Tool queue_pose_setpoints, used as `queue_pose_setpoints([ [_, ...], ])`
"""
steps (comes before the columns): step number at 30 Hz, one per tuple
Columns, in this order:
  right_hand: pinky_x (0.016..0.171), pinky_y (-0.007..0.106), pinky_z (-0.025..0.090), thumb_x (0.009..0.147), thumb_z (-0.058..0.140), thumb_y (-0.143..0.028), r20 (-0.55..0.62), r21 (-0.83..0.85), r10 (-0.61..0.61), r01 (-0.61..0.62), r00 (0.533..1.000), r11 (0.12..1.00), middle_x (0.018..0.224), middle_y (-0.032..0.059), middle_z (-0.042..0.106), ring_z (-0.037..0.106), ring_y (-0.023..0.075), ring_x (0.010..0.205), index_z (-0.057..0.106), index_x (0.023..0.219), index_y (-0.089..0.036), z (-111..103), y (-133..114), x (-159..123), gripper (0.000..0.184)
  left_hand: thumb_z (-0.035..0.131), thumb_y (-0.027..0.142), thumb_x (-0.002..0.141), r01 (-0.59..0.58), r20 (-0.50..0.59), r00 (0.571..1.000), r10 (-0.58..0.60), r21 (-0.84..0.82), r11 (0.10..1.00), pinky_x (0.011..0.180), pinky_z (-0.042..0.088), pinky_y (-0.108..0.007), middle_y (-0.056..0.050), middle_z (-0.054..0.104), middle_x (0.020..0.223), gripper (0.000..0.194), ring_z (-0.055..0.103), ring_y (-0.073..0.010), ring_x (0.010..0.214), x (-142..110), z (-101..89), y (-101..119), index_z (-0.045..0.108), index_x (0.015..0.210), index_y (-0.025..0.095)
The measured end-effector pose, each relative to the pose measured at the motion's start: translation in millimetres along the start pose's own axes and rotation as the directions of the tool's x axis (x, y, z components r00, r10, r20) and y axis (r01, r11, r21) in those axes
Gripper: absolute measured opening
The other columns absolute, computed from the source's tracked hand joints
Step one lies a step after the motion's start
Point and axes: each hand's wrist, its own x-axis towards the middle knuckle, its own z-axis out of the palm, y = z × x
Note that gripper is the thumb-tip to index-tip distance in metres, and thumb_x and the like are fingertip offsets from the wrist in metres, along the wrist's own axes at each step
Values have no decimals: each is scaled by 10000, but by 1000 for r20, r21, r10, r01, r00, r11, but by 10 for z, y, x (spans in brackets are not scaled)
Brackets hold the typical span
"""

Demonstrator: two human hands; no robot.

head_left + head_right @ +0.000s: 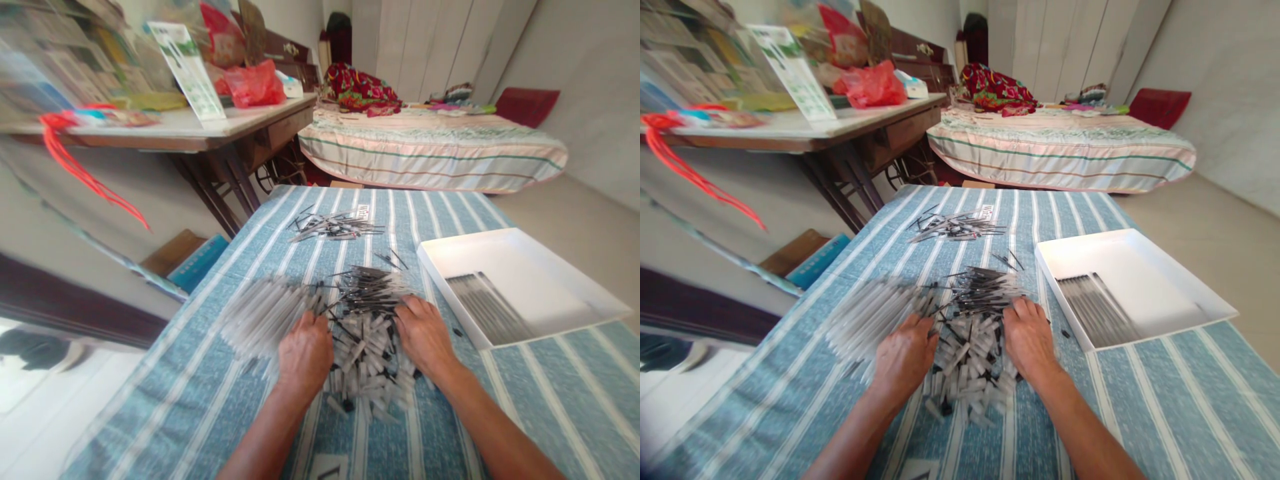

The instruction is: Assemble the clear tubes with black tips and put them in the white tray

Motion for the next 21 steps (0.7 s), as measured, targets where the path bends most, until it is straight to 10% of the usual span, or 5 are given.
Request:
queue_pose_setpoints([
  [12,801,388,445,844,469,-130,-194,139,-114,142,974,980,964,116,609,532,235,908,638,799,-153,39,83,-32,176,464,193,782,-45,21,999,45,-12,999,714,461,-341,-136,621,881,179,609,-257,863,-19,-61,39,612,843,113],
  [21,700,303,500,851,497,-203,-247,553,-4,144,969,821,767,52,656,612,167,733,623,822,-183,-133,138,-43,131,434,185,792,-76,-14,997,75,-25,997,687,460,-351,-148,614,873,218,604,-264,841,-28,26,39,637,800,106],
])
